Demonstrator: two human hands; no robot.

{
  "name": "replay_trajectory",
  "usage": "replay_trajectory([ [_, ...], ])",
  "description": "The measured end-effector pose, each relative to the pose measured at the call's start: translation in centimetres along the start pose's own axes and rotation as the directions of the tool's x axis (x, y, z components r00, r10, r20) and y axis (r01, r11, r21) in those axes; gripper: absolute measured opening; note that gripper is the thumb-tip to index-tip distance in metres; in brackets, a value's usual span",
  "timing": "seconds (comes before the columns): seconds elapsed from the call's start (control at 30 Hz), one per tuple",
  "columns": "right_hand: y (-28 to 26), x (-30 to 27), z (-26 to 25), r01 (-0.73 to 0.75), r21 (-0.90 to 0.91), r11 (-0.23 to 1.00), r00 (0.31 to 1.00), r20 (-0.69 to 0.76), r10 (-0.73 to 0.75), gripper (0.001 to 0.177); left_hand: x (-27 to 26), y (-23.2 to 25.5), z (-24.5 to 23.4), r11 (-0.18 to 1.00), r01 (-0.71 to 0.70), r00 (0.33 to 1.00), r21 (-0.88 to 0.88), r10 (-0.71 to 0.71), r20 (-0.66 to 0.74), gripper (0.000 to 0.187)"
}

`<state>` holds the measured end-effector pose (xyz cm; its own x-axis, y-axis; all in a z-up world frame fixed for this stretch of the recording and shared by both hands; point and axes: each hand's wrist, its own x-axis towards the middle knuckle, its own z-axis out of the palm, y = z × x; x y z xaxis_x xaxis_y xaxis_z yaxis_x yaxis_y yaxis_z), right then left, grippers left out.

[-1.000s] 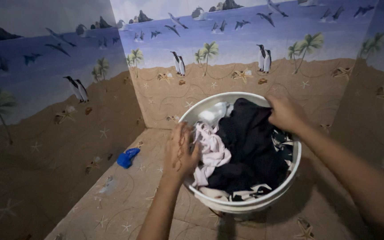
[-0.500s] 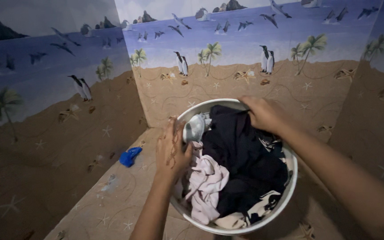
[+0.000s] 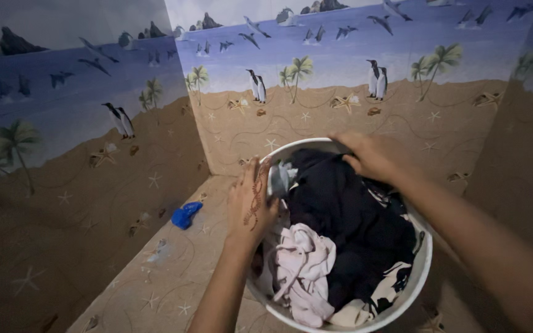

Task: The person sorts through clothes in a bucket by hand and picks up a blue object from the tiled floor.

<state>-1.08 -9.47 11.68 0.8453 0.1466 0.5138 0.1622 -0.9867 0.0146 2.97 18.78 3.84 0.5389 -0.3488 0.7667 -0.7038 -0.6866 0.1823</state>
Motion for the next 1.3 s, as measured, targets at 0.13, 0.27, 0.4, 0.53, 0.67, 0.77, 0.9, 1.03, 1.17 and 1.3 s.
replay_trajectory([
  [0.13, -1.6, 0.5, -0.3, 0.044, -0.104, 0.994, 0.998, 0.051, -0.038, 0.058, 0.6, 0.0, -0.5, 0.998, 0.020, 0.999, 0.064, -0.023, 0.048, 0.103],
  [0.27, -3.6, 1.2, 0.3, 0.196, -0.200, 0.960, 0.963, -0.147, -0.227, 0.065, 0.7, -0.8, -1.2, 0.982, 0.103, 0.977, 0.160, -0.130, 0.172, 0.117],
  [0.4, -7.0, 1.5, 1.3, 0.073, -0.309, 0.948, 0.988, -0.108, -0.112, 0.076, -0.3, -2.5, -2.2, 0.980, 0.131, 0.978, 0.147, -0.153, 0.144, 0.110],
  [0.53, -8.1, 1.7, 2.9, -0.011, -0.349, 0.937, 0.980, -0.192, -0.060, 0.067, -1.3, -3.0, -2.7, 0.965, 0.085, 0.996, 0.248, -0.085, -0.010, 0.091],
  [0.67, -8.2, 2.1, 3.7, -0.158, -0.339, 0.927, 0.982, -0.152, 0.111, 0.070, -1.3, -2.5, -3.1, 0.978, 0.087, 0.995, 0.191, -0.075, -0.070, 0.088],
  [0.77, -8.2, 2.0, 3.9, -0.239, -0.333, 0.912, 0.970, -0.123, 0.209, 0.071, -1.0, -1.9, -2.5, 0.976, 0.119, 0.990, 0.180, -0.103, -0.091, 0.085],
  [0.9, -8.0, 2.2, 4.3, -0.322, -0.364, 0.874, 0.944, -0.197, 0.266, 0.079, -0.9, -1.6, -1.7, 0.967, 0.134, 0.988, 0.217, -0.114, -0.103, 0.081],
  [1.03, -7.4, 2.8, 5.2, -0.337, -0.300, 0.892, 0.935, -0.219, 0.279, 0.077, -1.2, -2.1, -1.2, 0.958, 0.135, 0.983, 0.252, -0.099, -0.153, 0.080],
  [1.17, -6.9, 3.4, 6.6, -0.182, -0.239, 0.954, 0.953, -0.282, 0.112, 0.064, -1.7, -3.9, -0.8, 0.926, 0.141, 0.977, 0.352, -0.073, -0.200, 0.069],
  [1.3, -7.8, 4.6, 7.8, -0.066, -0.233, 0.970, 0.913, -0.407, -0.036, 0.059, -2.6, -5.3, -0.9, 0.942, 0.146, 0.960, 0.302, -0.061, -0.273, 0.059],
])
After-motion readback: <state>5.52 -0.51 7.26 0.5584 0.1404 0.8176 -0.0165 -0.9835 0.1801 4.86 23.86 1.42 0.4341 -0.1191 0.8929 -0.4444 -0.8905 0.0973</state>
